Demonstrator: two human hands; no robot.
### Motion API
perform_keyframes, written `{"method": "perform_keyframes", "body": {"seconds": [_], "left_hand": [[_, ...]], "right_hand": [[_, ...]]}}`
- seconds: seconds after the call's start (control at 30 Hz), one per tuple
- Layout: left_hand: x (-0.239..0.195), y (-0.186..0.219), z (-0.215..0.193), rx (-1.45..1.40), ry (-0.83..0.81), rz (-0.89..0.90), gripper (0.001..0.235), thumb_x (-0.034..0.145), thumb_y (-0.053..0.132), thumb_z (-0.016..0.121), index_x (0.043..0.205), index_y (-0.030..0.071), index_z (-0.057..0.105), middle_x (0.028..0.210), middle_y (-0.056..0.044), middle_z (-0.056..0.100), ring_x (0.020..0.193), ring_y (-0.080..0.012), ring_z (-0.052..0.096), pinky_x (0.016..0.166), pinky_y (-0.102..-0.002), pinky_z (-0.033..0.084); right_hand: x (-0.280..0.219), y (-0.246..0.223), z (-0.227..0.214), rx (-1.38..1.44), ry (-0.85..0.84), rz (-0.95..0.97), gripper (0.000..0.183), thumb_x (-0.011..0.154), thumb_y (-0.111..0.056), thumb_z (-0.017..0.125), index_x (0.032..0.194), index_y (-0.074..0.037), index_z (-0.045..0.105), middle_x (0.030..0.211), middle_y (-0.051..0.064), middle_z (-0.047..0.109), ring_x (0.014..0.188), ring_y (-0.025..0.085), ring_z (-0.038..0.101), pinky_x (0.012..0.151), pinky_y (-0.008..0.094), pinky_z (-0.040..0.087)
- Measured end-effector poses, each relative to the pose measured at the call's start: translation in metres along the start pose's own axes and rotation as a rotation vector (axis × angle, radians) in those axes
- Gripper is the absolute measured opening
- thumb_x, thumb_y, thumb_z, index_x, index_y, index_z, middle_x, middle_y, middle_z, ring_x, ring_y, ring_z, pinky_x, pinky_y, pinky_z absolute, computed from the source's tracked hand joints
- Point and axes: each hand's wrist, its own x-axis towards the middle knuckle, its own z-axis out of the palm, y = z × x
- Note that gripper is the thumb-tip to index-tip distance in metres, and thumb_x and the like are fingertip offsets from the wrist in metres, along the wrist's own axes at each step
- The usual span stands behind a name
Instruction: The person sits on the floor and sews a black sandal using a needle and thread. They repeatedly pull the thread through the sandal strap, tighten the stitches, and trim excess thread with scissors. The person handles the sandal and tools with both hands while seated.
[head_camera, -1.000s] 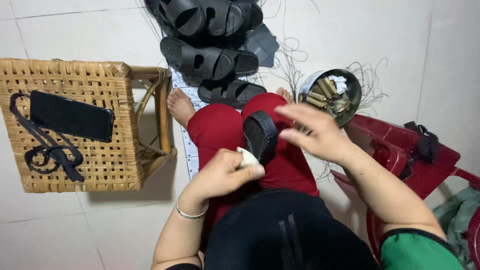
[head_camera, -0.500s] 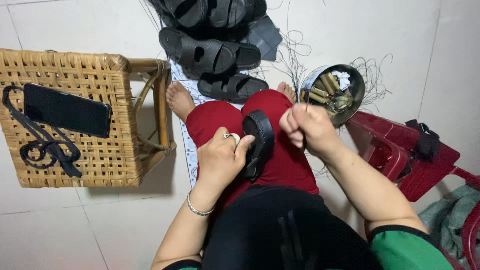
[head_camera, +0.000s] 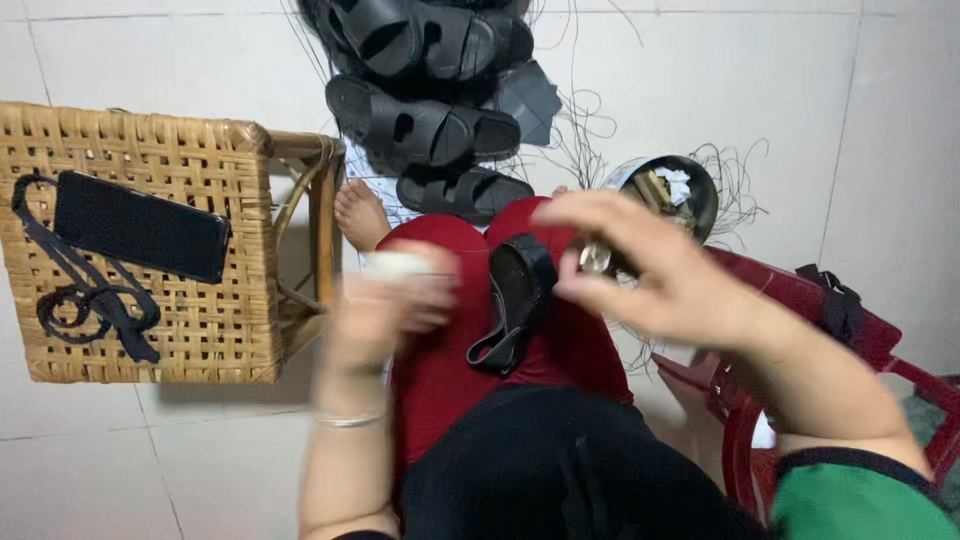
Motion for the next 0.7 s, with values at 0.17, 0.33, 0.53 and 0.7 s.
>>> {"method": "perform_keyframes", "body": {"seconds": [0.17, 0.33, 0.53, 0.7], "left_hand": [[-0.028, -0.042, -0.143, -0.284, 0.628, 0.012, 0.020, 0.104, 0.018, 0.065, 0.087, 0.007, 0.064, 0.077, -0.010, 0.067, 0.048, -0.0119, 0.062, 0.033, -0.018, 0.048], [-0.031, -0.052, -0.126, 1.569, 0.712, 0.365, 0.028, 0.106, 0.006, 0.074, 0.108, -0.018, 0.059, 0.116, -0.034, 0.054, 0.101, -0.0460, 0.056, 0.089, -0.054, 0.048], [0.004, -0.025, 0.015, 0.861, 0.092, 0.621, 0.049, 0.089, 0.032, 0.083, 0.121, 0.000, 0.063, 0.129, -0.018, 0.060, 0.124, -0.0402, 0.055, 0.113, -0.055, 0.038], [0.020, -0.043, 0.045, 0.914, -0.228, 0.535, 0.079, 0.087, 0.054, 0.075, 0.135, -0.004, 0.052, 0.136, -0.025, 0.058, 0.131, -0.0451, 0.053, 0.115, -0.063, 0.036]], "right_hand": [[-0.036, 0.048, -0.037, -0.382, -0.174, 0.209, 0.054, 0.093, -0.013, 0.067, 0.145, -0.006, 0.057, 0.108, 0.021, 0.071, 0.095, 0.033, 0.069, 0.087, 0.050, 0.057], [-0.046, 0.048, -0.023, -0.742, -0.513, 0.051, 0.067, 0.098, -0.006, 0.057, 0.157, -0.032, 0.039, 0.071, -0.001, 0.045, 0.052, 0.014, 0.042, 0.034, 0.032, 0.041], [-0.040, 0.053, -0.023, -0.839, -0.641, 0.097, 0.088, 0.080, 0.005, 0.059, 0.156, -0.037, 0.041, 0.067, 0.000, 0.051, 0.044, 0.018, 0.046, 0.030, 0.036, 0.037], [-0.018, 0.027, -0.021, -0.939, -0.800, 0.248, 0.078, 0.089, -0.004, 0.055, 0.157, -0.038, 0.041, 0.073, 0.004, 0.057, 0.050, 0.026, 0.059, 0.037, 0.042, 0.048]]}}
